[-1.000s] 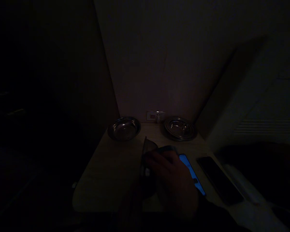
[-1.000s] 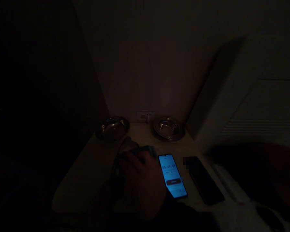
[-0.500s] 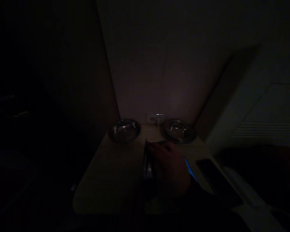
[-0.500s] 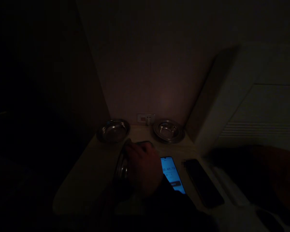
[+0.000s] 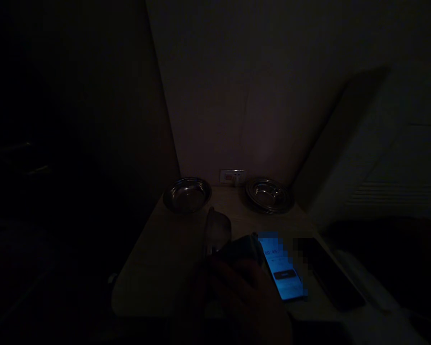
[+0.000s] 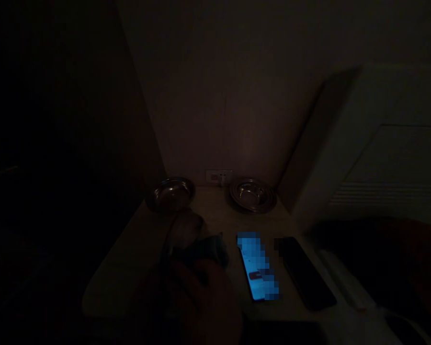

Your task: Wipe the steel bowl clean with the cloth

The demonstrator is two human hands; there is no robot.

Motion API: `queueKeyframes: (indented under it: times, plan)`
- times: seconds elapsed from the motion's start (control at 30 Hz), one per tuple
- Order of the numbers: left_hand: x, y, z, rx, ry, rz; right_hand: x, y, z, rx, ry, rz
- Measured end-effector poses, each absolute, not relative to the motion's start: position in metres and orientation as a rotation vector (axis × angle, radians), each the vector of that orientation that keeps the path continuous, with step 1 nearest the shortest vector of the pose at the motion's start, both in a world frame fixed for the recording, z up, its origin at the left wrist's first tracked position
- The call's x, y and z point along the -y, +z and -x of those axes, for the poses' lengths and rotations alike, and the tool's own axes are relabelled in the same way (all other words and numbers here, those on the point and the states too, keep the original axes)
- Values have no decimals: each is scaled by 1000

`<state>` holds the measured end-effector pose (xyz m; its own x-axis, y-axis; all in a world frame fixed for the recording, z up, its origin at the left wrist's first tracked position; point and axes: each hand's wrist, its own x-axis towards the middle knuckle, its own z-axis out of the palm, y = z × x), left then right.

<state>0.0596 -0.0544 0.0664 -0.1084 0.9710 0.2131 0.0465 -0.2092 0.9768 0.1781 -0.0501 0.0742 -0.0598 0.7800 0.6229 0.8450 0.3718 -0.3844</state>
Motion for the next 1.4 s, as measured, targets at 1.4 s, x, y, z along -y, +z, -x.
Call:
queueKeyframes:
  times: [1.4]
  plan:
    - [52,62,-58,-1257,1383,-1338,29,132,-189,2137,-308,1244]
